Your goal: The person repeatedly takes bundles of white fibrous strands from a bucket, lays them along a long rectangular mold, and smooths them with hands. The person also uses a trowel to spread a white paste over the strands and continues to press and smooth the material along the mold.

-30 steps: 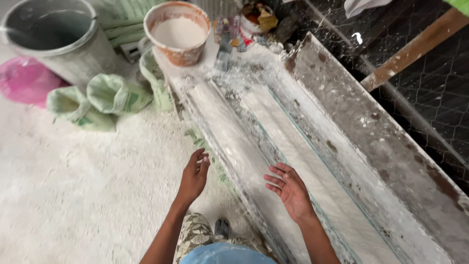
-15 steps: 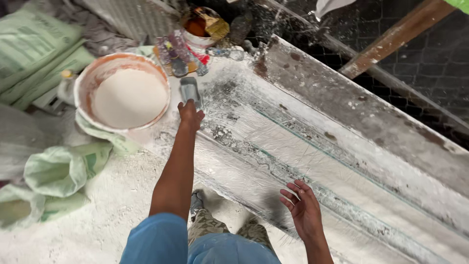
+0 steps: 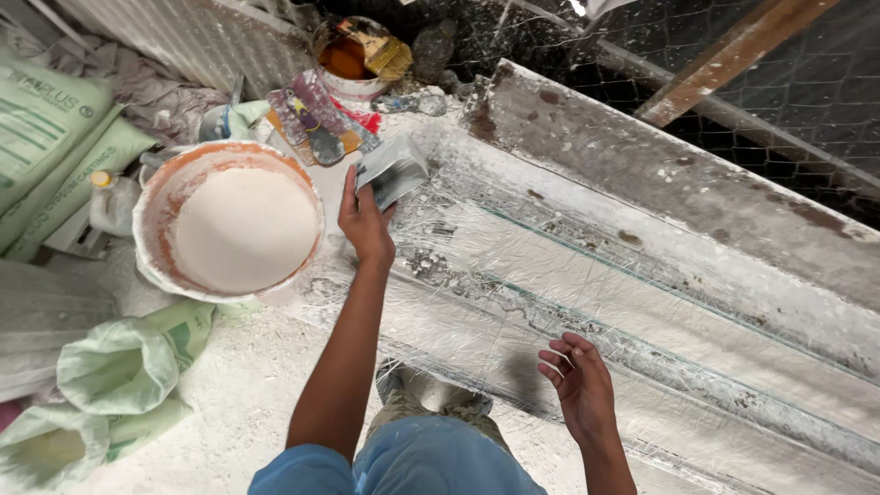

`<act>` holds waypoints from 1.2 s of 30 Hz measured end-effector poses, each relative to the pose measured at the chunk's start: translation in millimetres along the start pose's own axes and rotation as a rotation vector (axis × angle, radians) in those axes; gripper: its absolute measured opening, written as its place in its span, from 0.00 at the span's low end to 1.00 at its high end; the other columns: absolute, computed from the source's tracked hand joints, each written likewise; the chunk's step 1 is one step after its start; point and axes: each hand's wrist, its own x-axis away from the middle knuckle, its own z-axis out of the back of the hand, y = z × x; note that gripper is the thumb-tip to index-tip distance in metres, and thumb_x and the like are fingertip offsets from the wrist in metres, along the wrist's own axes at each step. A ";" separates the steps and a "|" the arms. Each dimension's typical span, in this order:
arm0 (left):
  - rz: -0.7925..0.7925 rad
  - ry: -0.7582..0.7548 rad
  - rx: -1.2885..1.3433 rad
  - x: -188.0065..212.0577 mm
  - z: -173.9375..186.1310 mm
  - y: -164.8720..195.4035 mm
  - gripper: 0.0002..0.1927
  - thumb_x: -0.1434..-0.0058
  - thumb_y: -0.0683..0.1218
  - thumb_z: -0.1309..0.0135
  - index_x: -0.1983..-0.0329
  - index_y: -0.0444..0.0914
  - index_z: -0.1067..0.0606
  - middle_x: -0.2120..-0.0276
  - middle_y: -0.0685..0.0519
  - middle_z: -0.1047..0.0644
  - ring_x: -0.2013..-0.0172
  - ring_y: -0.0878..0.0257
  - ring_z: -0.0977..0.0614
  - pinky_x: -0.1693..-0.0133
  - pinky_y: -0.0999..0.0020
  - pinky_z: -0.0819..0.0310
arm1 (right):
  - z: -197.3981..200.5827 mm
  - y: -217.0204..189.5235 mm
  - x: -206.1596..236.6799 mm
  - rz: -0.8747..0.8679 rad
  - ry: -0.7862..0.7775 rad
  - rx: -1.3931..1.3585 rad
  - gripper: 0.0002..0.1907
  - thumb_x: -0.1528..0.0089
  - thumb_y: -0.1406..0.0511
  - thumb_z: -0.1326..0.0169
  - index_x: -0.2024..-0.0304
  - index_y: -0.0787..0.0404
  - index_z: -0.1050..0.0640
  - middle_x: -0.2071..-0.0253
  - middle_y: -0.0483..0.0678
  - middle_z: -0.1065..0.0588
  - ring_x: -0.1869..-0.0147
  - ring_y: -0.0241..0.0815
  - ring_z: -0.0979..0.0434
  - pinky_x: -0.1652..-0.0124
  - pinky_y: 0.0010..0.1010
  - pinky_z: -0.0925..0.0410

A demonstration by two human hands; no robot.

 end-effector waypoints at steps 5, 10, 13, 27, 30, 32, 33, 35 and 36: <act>0.078 -0.172 0.033 12.0 -1.6 124.8 0.16 0.31 0.45 0.49 0.41 0.45 0.29 0.51 0.55 0.23 0.54 0.62 0.19 0.57 0.57 0.18 | -30.3 13.5 -20.1 -0.048 -0.072 0.021 0.14 0.30 0.64 0.58 0.44 0.63 0.29 0.51 0.54 0.25 0.49 0.49 0.22 0.51 0.41 0.27; -0.054 -0.144 -0.230 -2.4 60.7 220.4 0.14 0.31 0.45 0.47 0.42 0.45 0.29 0.53 0.53 0.23 0.55 0.62 0.20 0.56 0.59 0.20 | -68.1 34.4 -41.8 -0.119 -0.200 0.048 0.15 0.30 0.64 0.58 0.44 0.64 0.28 0.51 0.54 0.24 0.49 0.48 0.22 0.51 0.40 0.27; -0.343 0.012 -0.856 -12.2 93.5 248.4 0.19 0.36 0.45 0.43 0.41 0.45 0.28 0.52 0.50 0.23 0.53 0.56 0.23 0.54 0.57 0.24 | -89.0 45.0 -52.5 -0.165 -0.250 0.089 0.14 0.30 0.64 0.58 0.45 0.64 0.29 0.52 0.53 0.24 0.50 0.48 0.21 0.52 0.40 0.27; -0.207 -0.306 -2.211 -45.0 134.3 171.4 0.26 0.37 0.51 0.44 0.36 0.46 0.29 0.42 0.39 0.29 0.43 0.39 0.27 0.44 0.49 0.28 | -118.6 57.4 -60.0 -0.196 -0.333 0.136 0.15 0.29 0.64 0.58 0.44 0.64 0.28 0.53 0.53 0.24 0.50 0.46 0.21 0.51 0.39 0.27; -0.225 -0.227 -2.166 -64.2 145.0 165.1 0.26 0.32 0.56 0.48 0.38 0.35 0.29 0.49 0.36 0.24 0.47 0.39 0.23 0.43 0.42 0.31 | -116.0 56.6 -55.9 -0.200 -0.303 0.143 0.15 0.29 0.64 0.59 0.44 0.64 0.28 0.53 0.52 0.24 0.50 0.46 0.21 0.51 0.39 0.27; -0.052 -0.116 -1.844 -72.6 154.1 171.4 0.26 0.35 0.55 0.48 0.39 0.36 0.28 0.51 0.34 0.23 0.49 0.38 0.21 0.42 0.44 0.29 | -114.2 54.5 -54.6 -0.205 -0.294 0.122 0.15 0.29 0.64 0.58 0.44 0.63 0.28 0.53 0.52 0.23 0.50 0.46 0.21 0.52 0.39 0.28; 0.027 -0.067 -1.678 -74.9 158.4 177.4 0.26 0.36 0.55 0.48 0.39 0.36 0.27 0.52 0.33 0.22 0.50 0.37 0.21 0.41 0.45 0.29 | -113.3 53.1 -54.6 -0.194 -0.292 0.117 0.15 0.29 0.64 0.58 0.44 0.63 0.28 0.53 0.52 0.23 0.50 0.46 0.21 0.51 0.39 0.28; -0.027 -0.035 -1.587 -75.0 164.0 190.9 0.23 0.34 0.54 0.48 0.40 0.37 0.27 0.53 0.35 0.21 0.52 0.39 0.20 0.45 0.46 0.27 | -111.8 49.5 -55.9 -0.178 -0.281 0.107 0.15 0.29 0.64 0.58 0.45 0.64 0.28 0.53 0.53 0.23 0.50 0.46 0.21 0.51 0.40 0.27; -0.051 -0.016 -1.543 -73.4 164.7 198.0 0.22 0.34 0.53 0.48 0.41 0.38 0.26 0.54 0.36 0.20 0.53 0.40 0.20 0.47 0.46 0.26 | -111.4 47.9 -57.2 -0.172 -0.281 0.099 0.15 0.29 0.64 0.58 0.45 0.63 0.28 0.53 0.53 0.24 0.50 0.46 0.21 0.51 0.40 0.27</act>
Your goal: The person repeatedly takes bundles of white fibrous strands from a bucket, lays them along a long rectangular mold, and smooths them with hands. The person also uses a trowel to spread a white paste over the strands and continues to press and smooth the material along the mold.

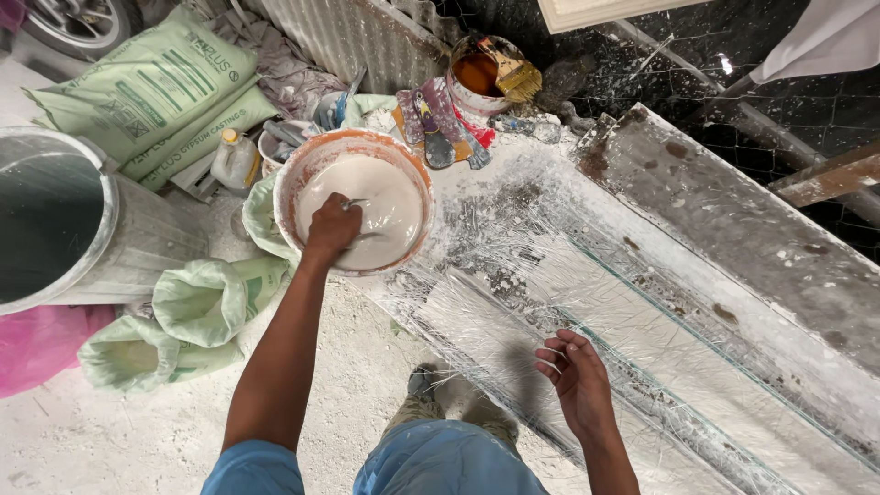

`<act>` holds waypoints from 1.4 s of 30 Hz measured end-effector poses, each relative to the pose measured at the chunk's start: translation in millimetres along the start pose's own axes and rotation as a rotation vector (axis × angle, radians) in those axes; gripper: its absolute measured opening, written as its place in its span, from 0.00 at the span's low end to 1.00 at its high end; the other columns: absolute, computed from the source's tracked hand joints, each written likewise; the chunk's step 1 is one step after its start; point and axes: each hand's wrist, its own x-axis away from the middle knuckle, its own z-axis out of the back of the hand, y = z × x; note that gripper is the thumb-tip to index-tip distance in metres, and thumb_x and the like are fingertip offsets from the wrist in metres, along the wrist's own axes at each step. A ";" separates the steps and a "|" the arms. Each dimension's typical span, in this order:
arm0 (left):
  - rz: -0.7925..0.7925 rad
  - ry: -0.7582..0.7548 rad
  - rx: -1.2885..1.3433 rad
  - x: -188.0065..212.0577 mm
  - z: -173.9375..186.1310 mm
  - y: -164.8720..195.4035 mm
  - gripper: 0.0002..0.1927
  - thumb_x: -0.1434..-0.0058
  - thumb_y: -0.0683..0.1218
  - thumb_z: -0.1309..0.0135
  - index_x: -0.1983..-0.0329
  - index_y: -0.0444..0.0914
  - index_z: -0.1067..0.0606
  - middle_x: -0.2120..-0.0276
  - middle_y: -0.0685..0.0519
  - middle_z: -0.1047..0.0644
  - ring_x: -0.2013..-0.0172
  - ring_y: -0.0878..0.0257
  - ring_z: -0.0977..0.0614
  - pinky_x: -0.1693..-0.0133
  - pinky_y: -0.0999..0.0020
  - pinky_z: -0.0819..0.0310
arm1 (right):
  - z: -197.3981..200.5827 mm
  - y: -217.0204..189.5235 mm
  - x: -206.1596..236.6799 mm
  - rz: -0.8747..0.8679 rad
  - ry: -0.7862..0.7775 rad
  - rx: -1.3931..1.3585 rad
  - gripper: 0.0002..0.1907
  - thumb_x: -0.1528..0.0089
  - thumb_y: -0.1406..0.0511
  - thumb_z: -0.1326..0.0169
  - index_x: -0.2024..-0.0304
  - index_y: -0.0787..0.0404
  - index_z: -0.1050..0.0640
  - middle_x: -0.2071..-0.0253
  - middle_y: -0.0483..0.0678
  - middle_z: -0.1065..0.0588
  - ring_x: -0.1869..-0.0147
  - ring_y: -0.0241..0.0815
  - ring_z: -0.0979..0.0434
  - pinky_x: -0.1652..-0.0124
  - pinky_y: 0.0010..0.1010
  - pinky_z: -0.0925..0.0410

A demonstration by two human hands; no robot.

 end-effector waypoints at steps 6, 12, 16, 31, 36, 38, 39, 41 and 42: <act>0.344 -0.235 0.770 22.1 38.8 21.3 0.21 0.34 0.43 0.59 0.37 0.42 0.35 0.59 0.48 0.26 0.66 0.58 0.23 0.70 0.61 0.21 | 2.3 -8.5 -6.3 0.029 -0.003 -0.006 0.15 0.29 0.63 0.57 0.44 0.63 0.28 0.53 0.52 0.23 0.50 0.47 0.21 0.51 0.40 0.27; 0.315 -0.254 0.927 49.1 61.5 55.6 0.25 0.37 0.41 0.60 0.35 0.42 0.35 0.58 0.46 0.25 0.68 0.57 0.22 0.68 0.62 0.17 | 13.4 -11.9 -2.2 0.061 -0.006 -0.041 0.15 0.29 0.63 0.56 0.43 0.62 0.28 0.52 0.52 0.24 0.49 0.47 0.21 0.50 0.40 0.27; 0.166 -0.309 1.057 68.8 57.3 87.0 0.26 0.37 0.42 0.59 0.33 0.41 0.35 0.56 0.49 0.25 0.65 0.62 0.20 0.67 0.66 0.18 | 37.7 -15.2 7.2 0.094 0.029 -0.079 0.15 0.29 0.63 0.55 0.43 0.62 0.29 0.51 0.52 0.24 0.49 0.47 0.21 0.50 0.40 0.27; 0.177 -0.804 1.056 126.5 -155.0 206.5 0.29 0.37 0.46 0.51 0.31 0.43 0.35 0.56 0.53 0.26 0.62 0.65 0.24 0.70 0.70 0.22 | 143.9 -18.2 96.3 0.292 0.379 -0.208 0.14 0.29 0.64 0.55 0.43 0.62 0.28 0.52 0.51 0.23 0.48 0.48 0.21 0.50 0.40 0.27; 0.090 -0.824 0.944 127.2 -223.1 207.6 0.27 0.37 0.47 0.45 0.33 0.39 0.30 0.66 0.52 0.26 0.75 0.66 0.25 0.79 0.72 0.32 | 157.2 -8.8 130.9 0.348 0.486 -0.233 0.14 0.29 0.65 0.57 0.43 0.63 0.29 0.51 0.52 0.24 0.48 0.48 0.22 0.50 0.41 0.27; 0.046 -0.806 0.863 122.6 -241.0 205.3 0.26 0.37 0.47 0.45 0.35 0.37 0.30 0.67 0.54 0.25 0.77 0.67 0.24 0.80 0.73 0.33 | 160.4 -4.1 144.0 0.344 0.563 -0.225 0.14 0.29 0.66 0.58 0.43 0.63 0.29 0.51 0.53 0.24 0.48 0.49 0.22 0.50 0.42 0.27; 0.028 -0.796 0.822 120.4 -248.5 203.2 0.26 0.37 0.47 0.45 0.36 0.37 0.29 0.68 0.55 0.24 0.78 0.68 0.23 0.80 0.74 0.33 | 161.8 -1.5 150.4 0.345 0.591 -0.230 0.14 0.29 0.65 0.58 0.43 0.63 0.30 0.51 0.53 0.25 0.48 0.49 0.22 0.49 0.42 0.27; -0.046 -0.780 0.825 114.5 -261.9 199.1 0.24 0.36 0.46 0.44 0.37 0.36 0.28 0.67 0.56 0.24 0.75 0.71 0.22 0.77 0.74 0.28 | 165.0 3.5 161.9 0.347 0.642 -0.237 0.15 0.29 0.65 0.59 0.42 0.63 0.30 0.51 0.54 0.25 0.48 0.49 0.22 0.49 0.42 0.27; -0.081 -0.767 0.827 111.5 -267.6 196.8 0.23 0.36 0.46 0.44 0.38 0.36 0.27 0.66 0.57 0.25 0.73 0.72 0.22 0.76 0.74 0.25 | 166.7 6.1 167.2 0.353 0.653 -0.248 0.15 0.29 0.65 0.59 0.42 0.63 0.30 0.51 0.54 0.25 0.48 0.49 0.22 0.49 0.42 0.27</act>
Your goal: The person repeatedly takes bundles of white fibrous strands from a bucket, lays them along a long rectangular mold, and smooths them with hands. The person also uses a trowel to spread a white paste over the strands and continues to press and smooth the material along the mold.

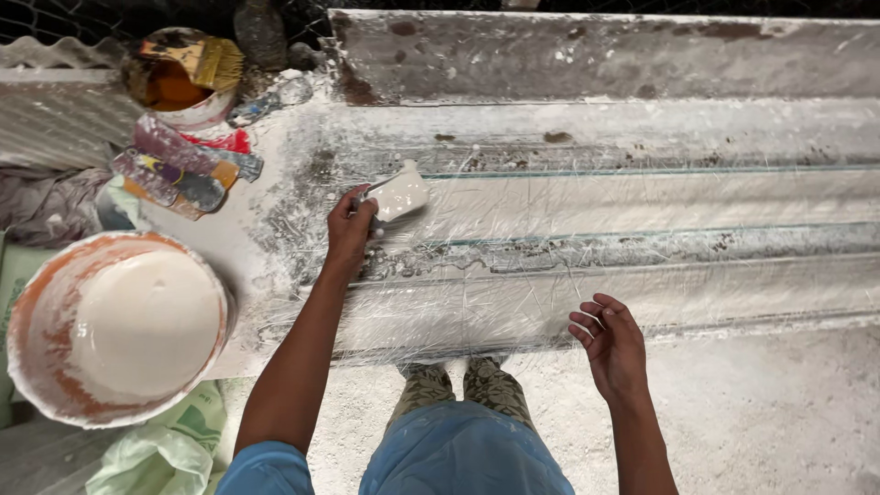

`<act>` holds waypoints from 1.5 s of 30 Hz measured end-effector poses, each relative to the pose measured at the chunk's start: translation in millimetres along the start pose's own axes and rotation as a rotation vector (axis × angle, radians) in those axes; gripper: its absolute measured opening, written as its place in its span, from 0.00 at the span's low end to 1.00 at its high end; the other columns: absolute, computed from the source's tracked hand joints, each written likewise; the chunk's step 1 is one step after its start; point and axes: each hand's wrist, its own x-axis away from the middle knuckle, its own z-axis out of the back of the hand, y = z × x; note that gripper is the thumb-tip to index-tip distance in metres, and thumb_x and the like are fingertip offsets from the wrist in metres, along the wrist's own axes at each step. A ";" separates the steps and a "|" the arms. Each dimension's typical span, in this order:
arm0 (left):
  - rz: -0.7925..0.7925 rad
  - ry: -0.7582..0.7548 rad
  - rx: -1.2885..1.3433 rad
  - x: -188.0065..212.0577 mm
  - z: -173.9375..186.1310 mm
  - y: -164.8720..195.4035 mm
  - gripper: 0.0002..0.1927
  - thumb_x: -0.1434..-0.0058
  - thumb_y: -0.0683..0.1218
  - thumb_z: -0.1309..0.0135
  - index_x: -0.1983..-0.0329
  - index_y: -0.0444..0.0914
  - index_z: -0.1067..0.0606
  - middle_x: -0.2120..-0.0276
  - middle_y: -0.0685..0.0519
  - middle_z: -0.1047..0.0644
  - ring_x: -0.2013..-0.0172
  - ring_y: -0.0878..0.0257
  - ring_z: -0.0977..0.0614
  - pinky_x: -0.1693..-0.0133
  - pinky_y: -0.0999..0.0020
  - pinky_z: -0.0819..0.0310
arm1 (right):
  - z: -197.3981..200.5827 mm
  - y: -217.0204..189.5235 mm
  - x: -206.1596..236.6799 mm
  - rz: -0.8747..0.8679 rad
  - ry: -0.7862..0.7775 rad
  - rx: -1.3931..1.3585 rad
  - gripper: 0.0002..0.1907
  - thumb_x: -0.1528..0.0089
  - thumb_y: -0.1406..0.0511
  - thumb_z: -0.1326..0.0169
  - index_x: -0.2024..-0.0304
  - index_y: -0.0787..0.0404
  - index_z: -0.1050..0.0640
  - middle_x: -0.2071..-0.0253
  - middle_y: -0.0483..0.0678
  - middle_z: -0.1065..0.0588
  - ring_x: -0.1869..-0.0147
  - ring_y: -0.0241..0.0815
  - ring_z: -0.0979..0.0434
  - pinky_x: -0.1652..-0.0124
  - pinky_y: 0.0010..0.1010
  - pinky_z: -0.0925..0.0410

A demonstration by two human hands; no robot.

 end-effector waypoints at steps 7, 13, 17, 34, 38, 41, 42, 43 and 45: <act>-0.184 0.014 -0.260 -22.5 7.1 -22.2 0.21 0.37 0.44 0.40 0.41 0.36 0.22 0.66 0.55 0.29 0.72 0.71 0.29 0.72 0.75 0.32 | 26.9 -2.3 13.4 0.016 0.069 -0.024 0.15 0.29 0.66 0.59 0.42 0.63 0.30 0.50 0.54 0.25 0.48 0.50 0.22 0.49 0.42 0.27; -0.412 0.079 -0.554 -25.9 -7.7 -25.1 0.18 0.41 0.43 0.37 0.46 0.40 0.19 0.62 0.56 0.32 0.66 0.70 0.29 0.64 0.72 0.31 | 40.8 -12.1 7.6 0.022 0.052 -0.042 0.15 0.29 0.66 0.59 0.42 0.64 0.30 0.50 0.54 0.25 0.48 0.50 0.22 0.49 0.42 0.27; -0.445 0.054 -0.628 -23.7 -44.1 -27.3 0.19 0.42 0.44 0.35 0.46 0.41 0.19 0.62 0.55 0.32 0.66 0.68 0.29 0.64 0.70 0.32 | 64.0 -24.2 0.5 0.021 0.048 -0.062 0.15 0.28 0.66 0.59 0.42 0.64 0.30 0.50 0.54 0.25 0.47 0.49 0.22 0.48 0.42 0.28; -0.523 -0.060 -0.676 15.8 -433.4 -132.7 0.18 0.39 0.47 0.35 0.46 0.40 0.19 0.60 0.54 0.32 0.68 0.68 0.30 0.66 0.71 0.31 | 445.0 -159.7 -59.0 0.095 0.136 -0.104 0.15 0.28 0.65 0.59 0.41 0.62 0.29 0.49 0.53 0.25 0.46 0.50 0.23 0.48 0.43 0.28; -0.514 -0.116 -0.676 33.0 -560.4 -164.3 0.17 0.39 0.46 0.36 0.47 0.39 0.20 0.60 0.55 0.31 0.67 0.69 0.27 0.65 0.71 0.29 | 541.6 -216.8 -68.1 0.143 0.136 -0.092 0.15 0.27 0.64 0.58 0.41 0.62 0.30 0.49 0.53 0.25 0.44 0.50 0.23 0.47 0.42 0.28; -0.541 -0.162 -0.650 31.7 -665.5 -186.3 0.17 0.39 0.46 0.36 0.47 0.39 0.20 0.60 0.55 0.31 0.67 0.70 0.26 0.65 0.70 0.28 | 600.3 -253.3 -87.8 0.173 0.170 -0.106 0.15 0.28 0.64 0.57 0.41 0.62 0.29 0.50 0.52 0.25 0.45 0.50 0.22 0.47 0.43 0.28; -0.551 -0.179 -0.660 35.0 -698.1 -197.8 0.18 0.40 0.46 0.35 0.47 0.39 0.20 0.60 0.55 0.31 0.67 0.69 0.26 0.65 0.70 0.28 | 620.4 -263.2 -93.3 0.178 0.190 -0.112 0.15 0.28 0.64 0.57 0.41 0.62 0.29 0.50 0.52 0.24 0.45 0.50 0.22 0.47 0.43 0.28; -0.560 -0.198 -0.683 37.5 -730.3 -209.6 0.18 0.40 0.46 0.35 0.47 0.38 0.20 0.61 0.54 0.32 0.68 0.69 0.27 0.66 0.69 0.28 | 640.8 -272.2 -100.7 0.179 0.213 -0.118 0.14 0.28 0.65 0.57 0.42 0.62 0.29 0.50 0.52 0.24 0.45 0.50 0.23 0.47 0.43 0.28; -0.591 -0.222 -0.720 37.6 -797.8 -232.5 0.18 0.40 0.45 0.35 0.47 0.38 0.19 0.62 0.54 0.32 0.69 0.68 0.27 0.66 0.69 0.29 | 687.5 -293.7 -119.9 0.194 0.233 -0.134 0.14 0.28 0.65 0.57 0.42 0.63 0.29 0.50 0.52 0.24 0.45 0.50 0.23 0.47 0.43 0.28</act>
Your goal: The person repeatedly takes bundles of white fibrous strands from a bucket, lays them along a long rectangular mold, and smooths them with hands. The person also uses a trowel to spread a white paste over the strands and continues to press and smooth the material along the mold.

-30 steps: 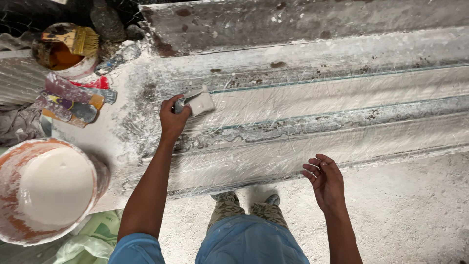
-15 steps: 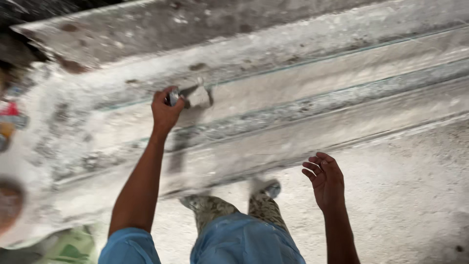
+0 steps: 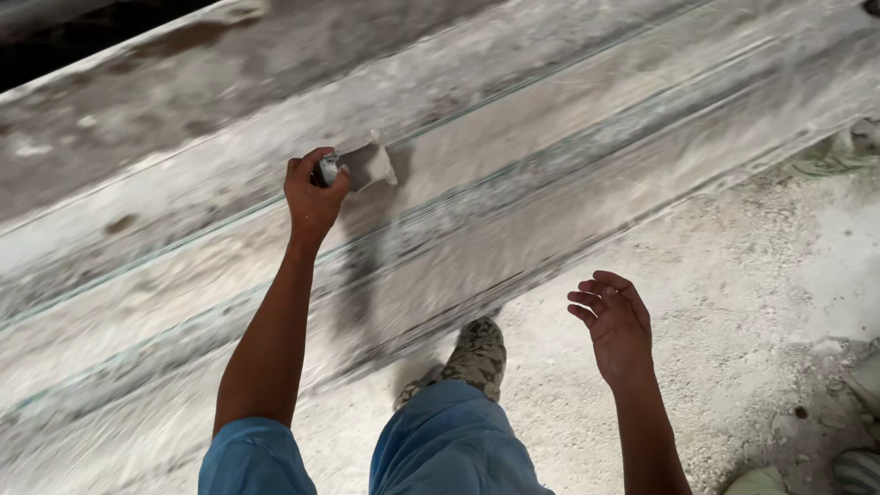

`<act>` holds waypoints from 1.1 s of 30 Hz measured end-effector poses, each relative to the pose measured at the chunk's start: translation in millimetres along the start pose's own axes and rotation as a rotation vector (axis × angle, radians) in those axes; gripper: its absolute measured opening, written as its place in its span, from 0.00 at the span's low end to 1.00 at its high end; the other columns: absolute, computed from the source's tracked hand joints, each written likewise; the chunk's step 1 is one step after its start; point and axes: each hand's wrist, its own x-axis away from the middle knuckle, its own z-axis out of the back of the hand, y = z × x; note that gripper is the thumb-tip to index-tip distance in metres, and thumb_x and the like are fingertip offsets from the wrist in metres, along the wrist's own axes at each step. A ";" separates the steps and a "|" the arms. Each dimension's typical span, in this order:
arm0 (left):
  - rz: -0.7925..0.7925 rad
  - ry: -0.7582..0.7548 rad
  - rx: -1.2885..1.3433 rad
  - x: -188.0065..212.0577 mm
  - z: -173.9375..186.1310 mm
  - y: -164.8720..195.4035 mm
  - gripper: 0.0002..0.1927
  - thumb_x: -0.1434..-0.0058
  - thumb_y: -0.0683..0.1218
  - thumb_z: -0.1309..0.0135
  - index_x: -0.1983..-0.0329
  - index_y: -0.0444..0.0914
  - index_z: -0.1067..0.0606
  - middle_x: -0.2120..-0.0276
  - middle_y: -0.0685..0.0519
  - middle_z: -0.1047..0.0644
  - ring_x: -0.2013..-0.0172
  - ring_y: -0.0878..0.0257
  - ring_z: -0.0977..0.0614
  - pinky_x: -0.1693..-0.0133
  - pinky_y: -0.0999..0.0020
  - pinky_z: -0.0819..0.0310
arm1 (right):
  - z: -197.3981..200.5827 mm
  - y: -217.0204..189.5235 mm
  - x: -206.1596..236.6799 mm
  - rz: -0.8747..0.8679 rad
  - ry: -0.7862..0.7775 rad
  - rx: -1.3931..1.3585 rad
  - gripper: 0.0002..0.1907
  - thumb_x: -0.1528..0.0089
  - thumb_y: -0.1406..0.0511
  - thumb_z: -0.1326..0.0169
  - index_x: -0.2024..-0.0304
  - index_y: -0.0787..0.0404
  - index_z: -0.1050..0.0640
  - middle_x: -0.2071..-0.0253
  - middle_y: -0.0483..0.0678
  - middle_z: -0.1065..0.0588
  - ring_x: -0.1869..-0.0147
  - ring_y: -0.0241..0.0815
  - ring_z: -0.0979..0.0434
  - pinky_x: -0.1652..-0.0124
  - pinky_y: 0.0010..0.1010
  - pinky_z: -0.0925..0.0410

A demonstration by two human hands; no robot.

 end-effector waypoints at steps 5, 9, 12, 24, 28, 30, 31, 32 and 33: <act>-0.060 -0.052 0.020 -41.3 -159.8 51.9 0.18 0.39 0.46 0.35 0.46 0.38 0.20 0.61 0.53 0.33 0.68 0.67 0.28 0.66 0.68 0.28 | 101.4 -59.0 -104.4 0.046 -0.013 -0.018 0.14 0.28 0.67 0.58 0.42 0.63 0.29 0.50 0.52 0.25 0.45 0.50 0.23 0.47 0.43 0.28; -0.054 -0.042 0.021 -67.4 -281.3 105.4 0.19 0.40 0.45 0.34 0.47 0.38 0.20 0.61 0.52 0.32 0.69 0.66 0.26 0.66 0.67 0.27 | 183.6 -131.5 -182.9 0.002 0.004 0.021 0.14 0.27 0.66 0.59 0.42 0.63 0.29 0.49 0.52 0.25 0.45 0.49 0.23 0.47 0.42 0.28; -0.047 -0.094 -0.048 -91.5 -362.2 154.2 0.18 0.41 0.45 0.35 0.48 0.39 0.19 0.62 0.51 0.32 0.68 0.65 0.25 0.64 0.66 0.26 | 239.8 -197.2 -236.9 0.018 0.038 0.047 0.14 0.27 0.66 0.59 0.42 0.62 0.29 0.50 0.53 0.25 0.45 0.50 0.23 0.46 0.43 0.28; -0.232 -0.102 -0.057 -153.1 -680.2 298.2 0.22 0.44 0.48 0.32 0.48 0.38 0.20 0.59 0.48 0.31 0.62 0.56 0.25 0.59 0.59 0.25 | 461.1 -329.2 -461.2 -0.006 -0.025 -0.037 0.14 0.28 0.66 0.57 0.42 0.61 0.28 0.50 0.52 0.24 0.45 0.51 0.22 0.47 0.44 0.28; -0.133 -0.069 -0.075 -163.8 -778.1 343.0 0.22 0.44 0.49 0.33 0.46 0.40 0.21 0.58 0.48 0.30 0.62 0.57 0.23 0.60 0.60 0.23 | 532.0 -375.7 -534.9 -0.078 -0.083 0.002 0.13 0.29 0.65 0.56 0.43 0.61 0.28 0.51 0.52 0.24 0.46 0.50 0.22 0.48 0.43 0.28; -0.150 -0.030 -0.075 -172.6 -819.8 364.2 0.23 0.44 0.49 0.32 0.47 0.40 0.21 0.57 0.47 0.30 0.62 0.55 0.23 0.60 0.59 0.23 | 558.9 -401.5 -562.0 -0.110 -0.107 0.022 0.13 0.29 0.65 0.56 0.43 0.60 0.28 0.51 0.52 0.24 0.46 0.49 0.22 0.48 0.43 0.28; -0.160 -0.014 -0.074 -178.8 -838.8 374.1 0.23 0.44 0.49 0.32 0.47 0.40 0.21 0.57 0.47 0.30 0.61 0.55 0.22 0.59 0.59 0.23 | 570.9 -414.5 -573.5 -0.124 -0.113 0.033 0.14 0.29 0.65 0.56 0.43 0.60 0.27 0.51 0.51 0.24 0.46 0.49 0.22 0.48 0.42 0.28; -0.165 -0.004 -0.071 -181.4 -860.4 384.1 0.22 0.44 0.49 0.32 0.46 0.40 0.21 0.57 0.47 0.30 0.61 0.55 0.22 0.59 0.59 0.22 | 583.8 -427.5 -583.0 -0.143 -0.112 0.047 0.14 0.29 0.65 0.56 0.43 0.60 0.27 0.51 0.51 0.24 0.46 0.49 0.21 0.48 0.42 0.28; -0.168 0.002 -0.069 -181.3 -880.4 392.2 0.22 0.44 0.48 0.32 0.46 0.41 0.21 0.57 0.47 0.30 0.61 0.55 0.22 0.59 0.59 0.22 | 594.4 -437.1 -592.9 -0.148 -0.109 0.049 0.14 0.29 0.65 0.56 0.43 0.60 0.27 0.52 0.51 0.23 0.46 0.49 0.21 0.48 0.42 0.28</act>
